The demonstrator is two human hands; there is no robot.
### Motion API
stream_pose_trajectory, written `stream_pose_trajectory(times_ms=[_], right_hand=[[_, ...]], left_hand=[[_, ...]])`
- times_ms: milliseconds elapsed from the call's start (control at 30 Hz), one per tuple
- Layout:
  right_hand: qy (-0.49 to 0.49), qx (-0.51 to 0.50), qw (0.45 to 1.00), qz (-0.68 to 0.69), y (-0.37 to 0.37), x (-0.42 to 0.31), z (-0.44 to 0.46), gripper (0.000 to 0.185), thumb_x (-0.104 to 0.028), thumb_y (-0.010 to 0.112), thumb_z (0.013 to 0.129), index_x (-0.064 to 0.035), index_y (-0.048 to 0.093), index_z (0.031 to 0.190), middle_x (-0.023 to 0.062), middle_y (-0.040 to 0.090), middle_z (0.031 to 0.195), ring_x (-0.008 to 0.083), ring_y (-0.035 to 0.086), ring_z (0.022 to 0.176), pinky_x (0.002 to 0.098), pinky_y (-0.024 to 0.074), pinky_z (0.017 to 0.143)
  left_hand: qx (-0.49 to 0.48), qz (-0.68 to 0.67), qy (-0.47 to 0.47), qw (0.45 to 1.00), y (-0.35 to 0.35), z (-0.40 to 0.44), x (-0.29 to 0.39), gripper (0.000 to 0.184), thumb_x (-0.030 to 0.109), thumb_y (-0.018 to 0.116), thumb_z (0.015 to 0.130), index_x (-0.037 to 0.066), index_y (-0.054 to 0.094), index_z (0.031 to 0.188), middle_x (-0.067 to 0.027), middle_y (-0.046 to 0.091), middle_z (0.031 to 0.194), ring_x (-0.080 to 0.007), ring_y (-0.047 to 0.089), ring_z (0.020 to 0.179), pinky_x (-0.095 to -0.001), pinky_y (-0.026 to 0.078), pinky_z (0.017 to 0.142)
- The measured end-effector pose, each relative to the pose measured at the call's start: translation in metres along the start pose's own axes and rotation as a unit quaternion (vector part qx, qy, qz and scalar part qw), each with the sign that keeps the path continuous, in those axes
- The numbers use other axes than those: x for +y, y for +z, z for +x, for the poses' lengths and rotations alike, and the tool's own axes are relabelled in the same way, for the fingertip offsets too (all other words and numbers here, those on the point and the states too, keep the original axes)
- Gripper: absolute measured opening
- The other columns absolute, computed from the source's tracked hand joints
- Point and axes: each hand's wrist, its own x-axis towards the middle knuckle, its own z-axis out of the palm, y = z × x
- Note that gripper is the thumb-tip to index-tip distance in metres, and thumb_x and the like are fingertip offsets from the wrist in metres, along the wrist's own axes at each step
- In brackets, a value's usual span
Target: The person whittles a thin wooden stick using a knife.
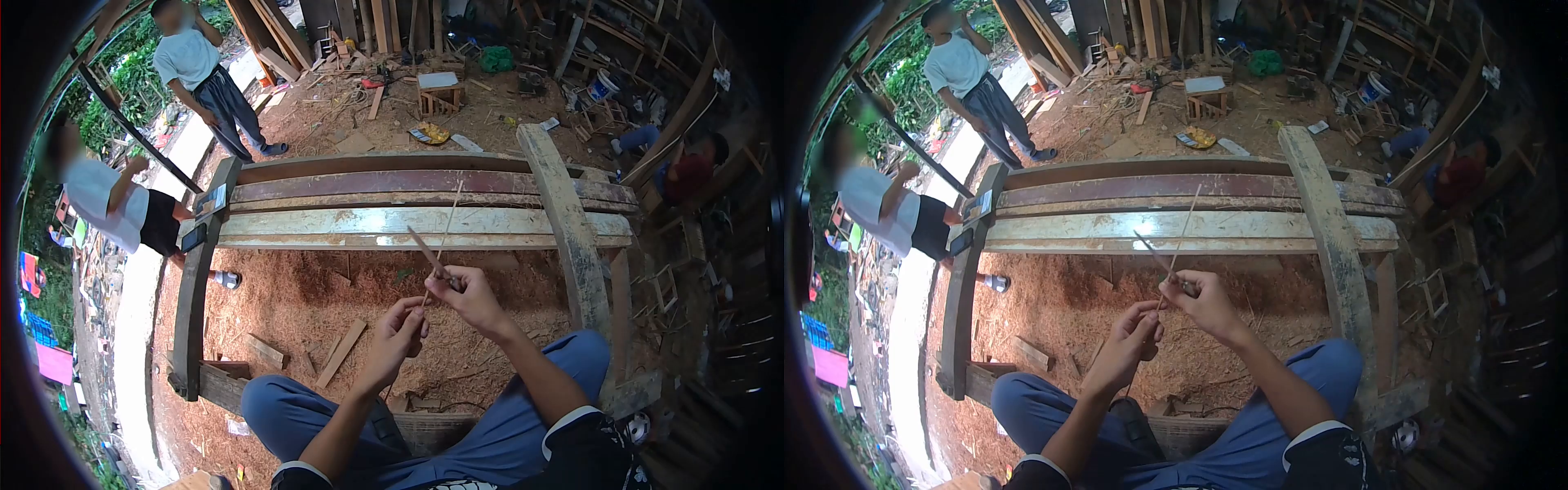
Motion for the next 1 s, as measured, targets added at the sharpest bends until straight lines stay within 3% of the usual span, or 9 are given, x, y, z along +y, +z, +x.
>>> stream_pose_trajectory(times_ms=[67,200,300,333,467,567,600,900,1000], right_hand=[[-0.007,0.003,1.0,0.0,0.0,0.01,0.004,0.017,-0.023,0.07,0.091,-0.0061,0.068,0.089,-0.0113,0.047,0.064,-0.0001,0.036,0.055,0.0215,0.0266,0.049],[-0.061,0.182,0.981,0.023,-0.028,-0.009,0.011,0.019,-0.023,0.07,0.09,-0.0042,0.069,0.09,-0.0107,0.046,0.06,-0.0002,0.033,0.048,0.0214,0.0209,0.042],[-0.074,0.17,0.981,0.054,-0.025,-0.009,0.009,0.019,-0.024,0.07,0.09,-0.0046,0.068,0.09,-0.011,0.047,0.06,-0.0007,0.033,0.048,0.021,0.0223,0.042],[-0.029,0.14,0.989,0.028,-0.018,-0.014,0.003,0.019,-0.024,0.07,0.091,-0.0049,0.068,0.092,-0.0116,0.047,0.062,-0.0016,0.034,0.05,0.0209,0.0228,0.043],[-0.071,0.029,0.997,0.016,0.005,0.006,0.001,0.019,-0.024,0.066,0.094,-0.0051,0.068,0.092,-0.0116,0.048,0.063,-0.0021,0.035,0.053,0.0206,0.023,0.045],[-0.023,0.075,0.997,-0.018,-0.01,-0.011,0.001,0.015,-0.02,0.066,0.094,-0.0049,0.066,0.091,-0.0114,0.044,0.064,-0.0005,0.032,0.054,0.0221,0.0227,0.048],[-0.064,0.104,0.993,0.009,-0.013,-0.012,0.002,0.018,-0.021,0.066,0.095,-0.0047,0.065,0.089,-0.012,0.043,0.063,-0.0009,0.031,0.053,0.0219,0.0214,0.047],[-0.055,0.123,0.991,0.027,-0.013,-0.013,0.002,0.023,-0.025,0.066,0.095,-0.0073,0.063,0.081,-0.0133,0.038,0.06,-0.001,0.029,0.053,0.0235,0.0182,0.047],[-0.075,0.116,0.99,0.032,-0.013,-0.01,0.003,0.024,-0.026,0.066,0.094,-0.0072,0.063,0.08,-0.0133,0.037,0.06,-0.0008,0.028,0.052,0.0236,0.018,0.047]], left_hand=[[-0.012,0.015,-0.003,1.0,0.0,-0.001,0.004,0.031,0.023,0.049,0.104,0.005,0.051,0.128,0.0013,0.05,0.078,-0.0029,0.034,0.056,-0.0196,0.028,0.05],[-0.026,0.077,-0.014,0.997,0.001,-0.003,0.004,0.032,0.023,0.049,0.103,0.004,0.05,0.128,0.0019,0.049,0.079,-0.0027,0.035,0.057,-0.0192,0.029,0.051],[-0.008,0.098,-0.005,0.995,0.003,-0.004,0.005,0.032,0.024,0.051,0.103,0.003,0.051,0.127,0.0024,0.049,0.08,-0.0027,0.037,0.059,-0.0192,0.03,0.051],[0.0,0.089,0.001,0.996,0.004,-0.004,0.005,0.031,0.024,0.051,0.103,0.003,0.052,0.126,0.0025,0.049,0.08,-0.0028,0.037,0.06,-0.0193,0.03,0.052],[0.011,0.052,0.009,0.999,0.003,-0.002,0.003,0.03,0.024,0.052,0.103,0.003,0.053,0.124,0.003,0.049,0.081,-0.0029,0.038,0.063,-0.0196,0.03,0.053],[-0.002,0.05,0.004,0.999,0.004,-0.003,0.003,0.03,0.025,0.052,0.103,0.004,0.054,0.124,0.0033,0.049,0.081,-0.0029,0.037,0.063,-0.0197,0.03,0.054],[-0.009,0.054,0.002,0.998,0.004,-0.003,0.003,0.03,0.025,0.051,0.103,0.004,0.054,0.124,0.0034,0.048,0.081,-0.0029,0.037,0.063,-0.0197,0.03,0.054],[-0.009,0.067,0.007,0.998,0.003,-0.005,0.006,0.027,0.024,0.05,0.103,0.005,0.054,0.122,0.0022,0.053,0.081,-0.002,0.037,0.062,-0.019,0.029,0.053],[-0.021,0.06,0.005,0.998,0.005,-0.006,0.008,0.027,0.024,0.05,0.103,0.003,0.054,0.12,-0.0003,0.057,0.083,-0.0032,0.041,0.064,-0.0197,0.033,0.055]])
